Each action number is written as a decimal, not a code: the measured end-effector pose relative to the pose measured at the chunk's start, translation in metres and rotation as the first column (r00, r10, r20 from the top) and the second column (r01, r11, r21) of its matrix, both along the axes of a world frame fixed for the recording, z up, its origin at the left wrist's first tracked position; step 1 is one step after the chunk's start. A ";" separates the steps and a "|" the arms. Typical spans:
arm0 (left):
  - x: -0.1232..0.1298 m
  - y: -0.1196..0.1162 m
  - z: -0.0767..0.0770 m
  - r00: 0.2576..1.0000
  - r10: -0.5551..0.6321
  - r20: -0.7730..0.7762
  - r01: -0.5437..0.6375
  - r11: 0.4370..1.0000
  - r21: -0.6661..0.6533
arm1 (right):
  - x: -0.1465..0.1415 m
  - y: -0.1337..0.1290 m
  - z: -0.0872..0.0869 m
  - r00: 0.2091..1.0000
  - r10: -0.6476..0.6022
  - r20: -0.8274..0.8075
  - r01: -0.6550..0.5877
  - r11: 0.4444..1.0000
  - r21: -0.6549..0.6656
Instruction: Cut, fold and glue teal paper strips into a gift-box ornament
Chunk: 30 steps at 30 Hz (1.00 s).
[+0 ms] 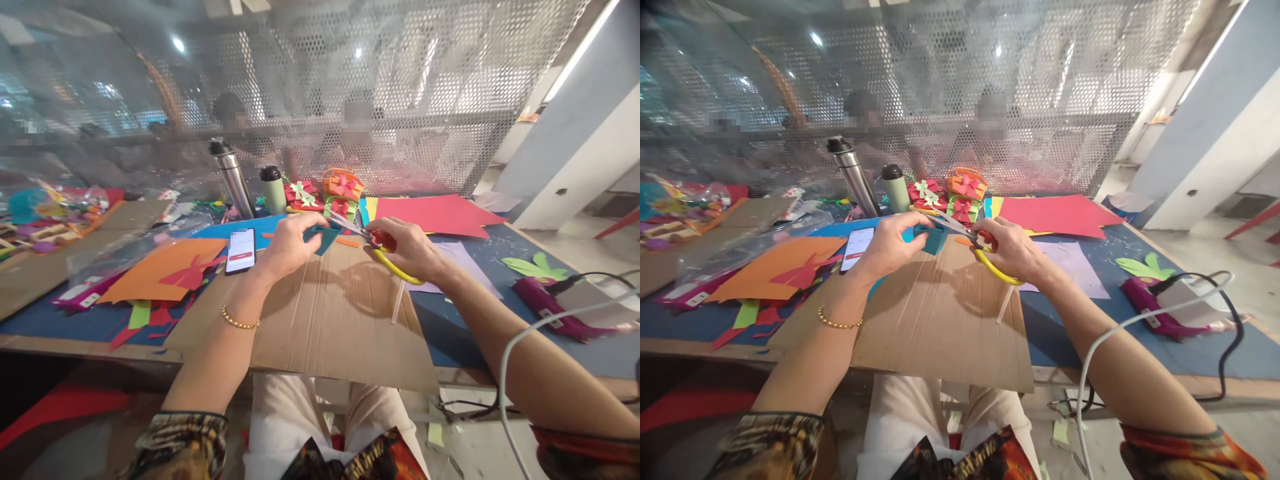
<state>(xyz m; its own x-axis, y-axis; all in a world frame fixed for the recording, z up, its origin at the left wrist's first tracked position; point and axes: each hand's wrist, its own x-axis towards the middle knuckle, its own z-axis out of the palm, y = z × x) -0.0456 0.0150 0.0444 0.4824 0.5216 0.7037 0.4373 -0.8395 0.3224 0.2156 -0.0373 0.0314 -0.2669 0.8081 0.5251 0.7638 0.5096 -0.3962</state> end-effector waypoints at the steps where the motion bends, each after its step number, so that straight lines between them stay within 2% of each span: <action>1: 0.000 0.000 0.000 1.000 0.002 0.001 -0.002 1.000 0.001 | 0.000 0.000 0.000 1.000 0.002 -0.002 -0.002 1.000 0.006; 11: 0.001 0.002 -0.004 1.000 -0.010 -0.004 0.010 1.000 0.027 | -0.001 -0.002 0.000 1.000 -0.001 -0.009 0.002 1.000 0.026; 19: 0.000 0.002 -0.004 1.000 0.007 -0.023 -0.006 0.999 0.040 | -0.003 -0.009 0.007 0.999 -0.004 -0.052 0.000 0.998 -0.070; 25: 0.000 0.001 -0.003 1.000 -0.010 -0.008 0.010 0.999 0.038 | -0.002 -0.013 0.007 0.996 0.014 -0.084 -0.020 0.997 -0.072; 28: 0.000 0.001 -0.002 1.000 -0.009 -0.001 0.009 1.000 0.026 | 0.002 -0.008 0.006 0.992 -0.016 -0.122 0.010 0.999 -0.050; 30: -0.001 0.002 -0.001 1.000 -0.003 -0.002 0.003 1.000 0.027 | 0.004 0.002 0.007 0.994 -0.066 -0.092 0.062 0.997 -0.044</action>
